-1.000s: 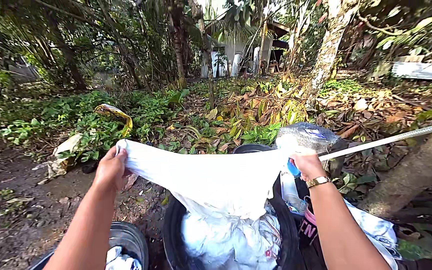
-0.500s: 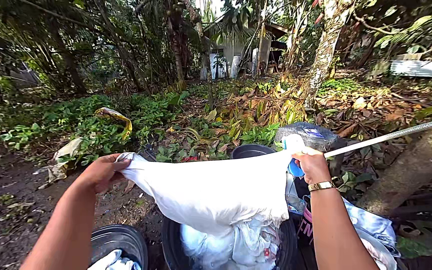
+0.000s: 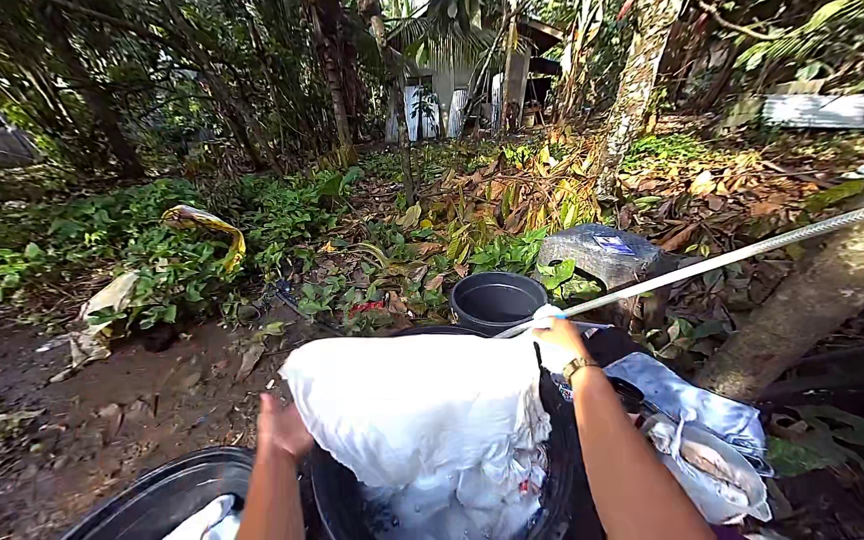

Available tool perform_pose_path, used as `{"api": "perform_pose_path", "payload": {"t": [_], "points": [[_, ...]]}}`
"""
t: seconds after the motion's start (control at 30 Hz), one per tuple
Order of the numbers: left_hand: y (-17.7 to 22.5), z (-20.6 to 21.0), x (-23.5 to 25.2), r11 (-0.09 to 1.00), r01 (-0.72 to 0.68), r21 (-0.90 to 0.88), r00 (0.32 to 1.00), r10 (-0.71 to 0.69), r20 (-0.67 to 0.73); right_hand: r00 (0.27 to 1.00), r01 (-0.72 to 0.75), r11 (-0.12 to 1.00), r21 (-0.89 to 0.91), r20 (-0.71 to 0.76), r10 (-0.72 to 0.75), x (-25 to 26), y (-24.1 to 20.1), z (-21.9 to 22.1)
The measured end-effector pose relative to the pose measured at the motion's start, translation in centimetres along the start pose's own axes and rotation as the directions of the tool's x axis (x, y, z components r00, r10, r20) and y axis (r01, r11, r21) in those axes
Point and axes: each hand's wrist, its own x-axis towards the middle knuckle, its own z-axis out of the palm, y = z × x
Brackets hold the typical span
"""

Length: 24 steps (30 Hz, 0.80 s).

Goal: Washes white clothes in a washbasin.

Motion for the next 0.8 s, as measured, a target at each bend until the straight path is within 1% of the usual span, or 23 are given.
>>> {"api": "perform_pose_path", "payload": {"t": [0.03,0.07,0.1,0.13,0.17,0.23,0.27,0.3,0.33,0.37,0.4,0.43,0.47,0.5,0.53,0.57,0.6,0.63,0.67,0.7,0.73,0.77,0.8], "points": [[-4.1,0.1,0.2,0.979,0.18,0.099,0.984,-0.177,-0.036,0.997,-0.016,0.999,-0.041,0.069,0.019,0.5,0.9,1.5],[-7.8,-0.2,0.5,0.917,0.34,0.207,0.94,-0.331,-0.079,0.988,-0.026,0.996,-0.085,0.149,0.038,0.7,1.6,2.7],[-10.7,-0.7,0.9,0.832,0.464,0.303,0.885,-0.452,-0.116,0.973,-0.024,0.993,-0.118,0.227,0.05,0.6,2.1,3.5],[-12.7,-1.2,1.3,0.747,0.546,0.379,0.833,-0.532,-0.151,0.954,-0.02,0.991,-0.13,0.293,0.058,0.5,2.5,4.1],[-14.0,-1.6,1.8,0.674,0.583,0.454,0.803,-0.564,-0.193,0.939,-0.026,0.993,-0.113,0.338,0.063,0.5,3.0,4.6],[-14.4,-1.6,2.4,0.579,0.597,0.555,0.782,-0.573,-0.245,0.909,-0.069,0.991,-0.118,0.401,0.111,0.9,3.6,5.3],[-14.1,-1.4,2.5,0.547,0.602,0.582,0.776,-0.572,-0.265,0.89,-0.071,0.984,-0.164,0.434,0.137,1.0,3.7,5.5],[-13.9,-1.1,2.4,0.512,0.604,0.61,0.77,-0.574,-0.28,0.867,-0.044,0.971,-0.235,0.474,0.154,1.0,3.6,5.7],[-13.6,-0.6,2.2,0.471,0.594,0.652,0.77,-0.567,-0.293,0.835,0.005,0.949,-0.316,0.523,0.169,0.9,3.5,6.1],[-13.6,-0.3,2.0,0.429,0.572,0.699,0.777,-0.556,-0.295,0.782,0.065,0.927,-0.369,0.596,0.183,0.7,3.4,6.6],[-13.6,-0.1,1.9,0.397,0.528,0.751,0.802,-0.524,-0.287,0.716,0.118,0.912,-0.392,0.67,0.196,0.0,3.2,7.4],[-13.7,0.0,1.7,0.391,0.466,0.794,0.843,-0.47,-0.263,0.638,0.17,0.901,-0.4,0.741,0.208,-0.8,3.0,8.5],[-13.8,-0.2,1.7,0.426,0.394,0.814,0.891,-0.396,-0.224,0.555,0.222,0.892,-0.394,0.803,0.216,-1.8,3.1,10.0],[-13.8,-0.4,1.8,0.534,0.32,0.783,0.936,-0.303,-0.176,0.472,0.282,0.879,-0.384,0.854,0.221,-2.8,3.2,11.8],[-13.8,-0.5,2.0,0.693,0.246,0.678,0.968,-0.207,-0.14,0.397,0.336,0.868,-0.365,0.891,0.221,-3.9,3.4,13.6],[-13.6,-0.3,2.3,0.841,0.173,0.513,0.984,-0.124,-0.129,0.343,0.377,0.861,-0.34,0.915,0.211,-4.9,3.8,15.6],[-13.0,0.2,2.4,0.935,0.104,0.34,0.991,-0.067,-0.116,0.301,0.398,0.863,-0.311,0.933,0.198,-5.9,4.4,17.5],[-12.3,0.7,2.3,0.972,0.062,0.225,0.995,-0.044,-0.084,0.286,0.396,0.873,-0.286,0.941,0.179,-7.0,5.1,19.4],[-11.6,1.0,2.2,0.979,0.051,0.198,0.998,-0.042,-0.049,0.297,0.374,0.889,-0.265,0.942,0.156,-7.9,6.1,21.0],[-10.9,1.1,2.2,0.965,0.054,0.258,0.999,-0.051,-0.02,0.334,0.333,0.908,-0.254,0.932,0.138,-8.7,7.2,22.5],[-10.2,1.1,2.4,0.919,0.051,0.392,0.999,-0.052,-0.01,0.373,0.304,0.916,-0.262,0.917,0.139,-9.5,8.1,23.6],[-9.5,0.8,2.6,0.828,0.044,0.558,0.999,-0.034,-0.027,0.409,0.303,0.907,-0.293,0.899,0.154,-10.0,9.0,24.4],[-8.9,0.5,2.9,0.704,0.037,0.709,0.999,-0.003,-0.049,0.434,0.327,0.882,-0.34,0.883,0.18,-10.5,9.6,24.9]]}}
